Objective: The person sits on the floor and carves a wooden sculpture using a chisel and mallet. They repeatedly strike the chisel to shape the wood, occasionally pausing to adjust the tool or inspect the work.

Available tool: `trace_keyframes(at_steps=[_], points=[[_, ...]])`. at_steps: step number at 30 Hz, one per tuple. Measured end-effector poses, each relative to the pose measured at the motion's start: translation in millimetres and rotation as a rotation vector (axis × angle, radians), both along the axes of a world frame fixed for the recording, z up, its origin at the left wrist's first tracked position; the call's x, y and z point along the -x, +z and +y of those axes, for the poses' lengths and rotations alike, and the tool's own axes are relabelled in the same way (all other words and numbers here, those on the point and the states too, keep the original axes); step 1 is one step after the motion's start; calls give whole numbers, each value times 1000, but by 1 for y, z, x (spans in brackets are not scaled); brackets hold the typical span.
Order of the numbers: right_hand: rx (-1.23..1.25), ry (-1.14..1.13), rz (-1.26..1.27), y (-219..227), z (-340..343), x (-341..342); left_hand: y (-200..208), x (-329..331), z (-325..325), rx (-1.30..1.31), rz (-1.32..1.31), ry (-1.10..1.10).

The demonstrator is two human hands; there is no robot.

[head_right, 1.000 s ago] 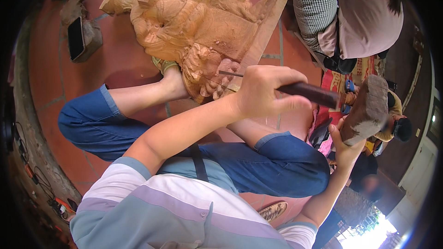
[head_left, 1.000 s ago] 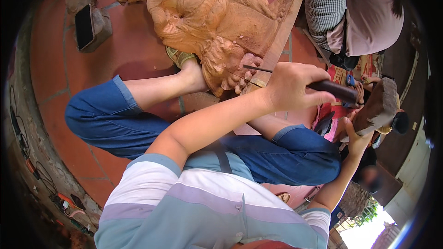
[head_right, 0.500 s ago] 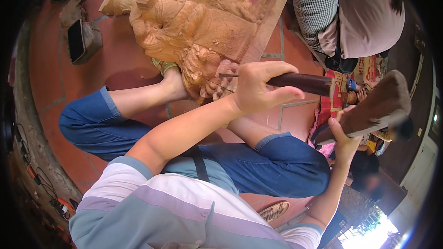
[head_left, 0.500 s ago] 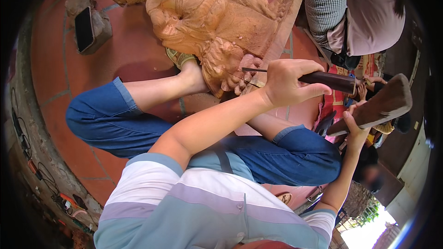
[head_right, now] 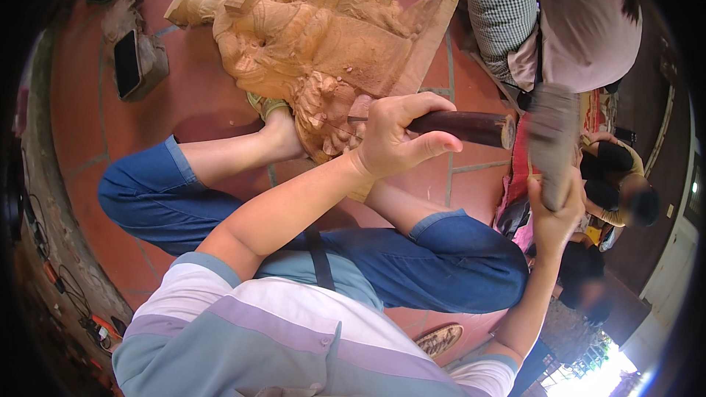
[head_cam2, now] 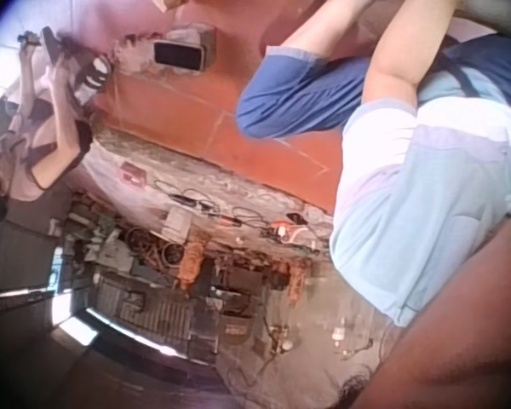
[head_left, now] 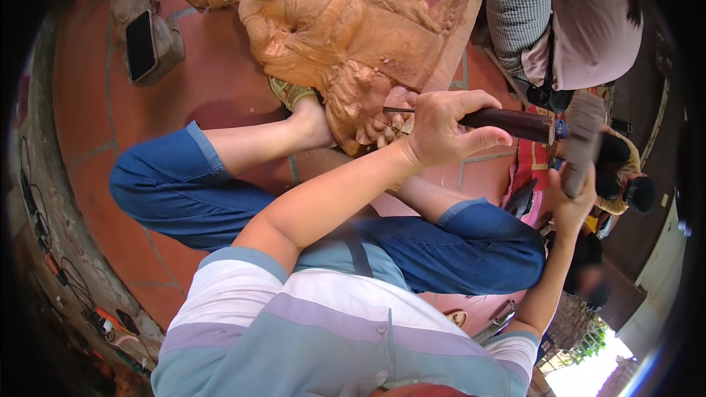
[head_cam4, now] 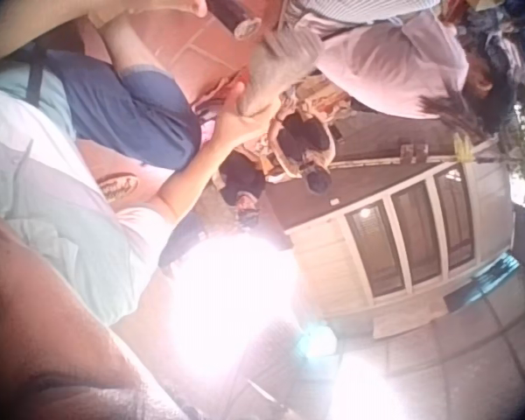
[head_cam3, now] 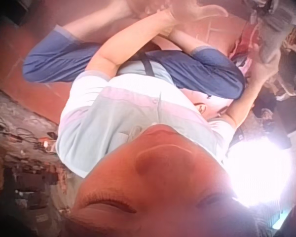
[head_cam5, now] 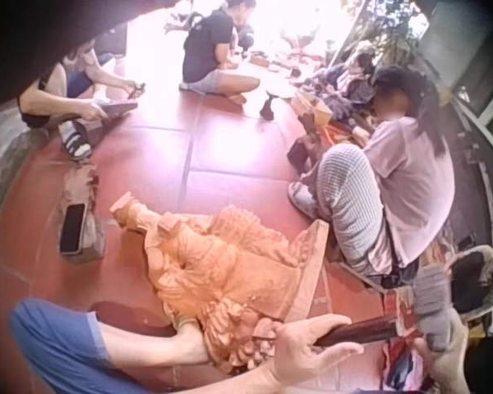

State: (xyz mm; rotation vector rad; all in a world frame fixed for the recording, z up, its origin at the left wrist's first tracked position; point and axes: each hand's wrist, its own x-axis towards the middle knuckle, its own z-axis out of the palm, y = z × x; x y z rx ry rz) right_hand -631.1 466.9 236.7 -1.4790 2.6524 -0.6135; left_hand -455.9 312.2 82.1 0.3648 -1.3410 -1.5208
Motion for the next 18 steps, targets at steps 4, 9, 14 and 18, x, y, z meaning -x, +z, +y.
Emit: trace_keyframes(at_steps=[4,9,14,18], points=[[200,45,-210,-1,1,-7,-3,-5,2,5,24,-50],[-141,68,35,3,-5,-7,-5,-19,11,298,30,-39],[-37,7,-105,-3,14,6,7,-14,30,323,-121,-11],[-4,-28,-127,0,8,-1,4,5,14,278,-30,-3]])
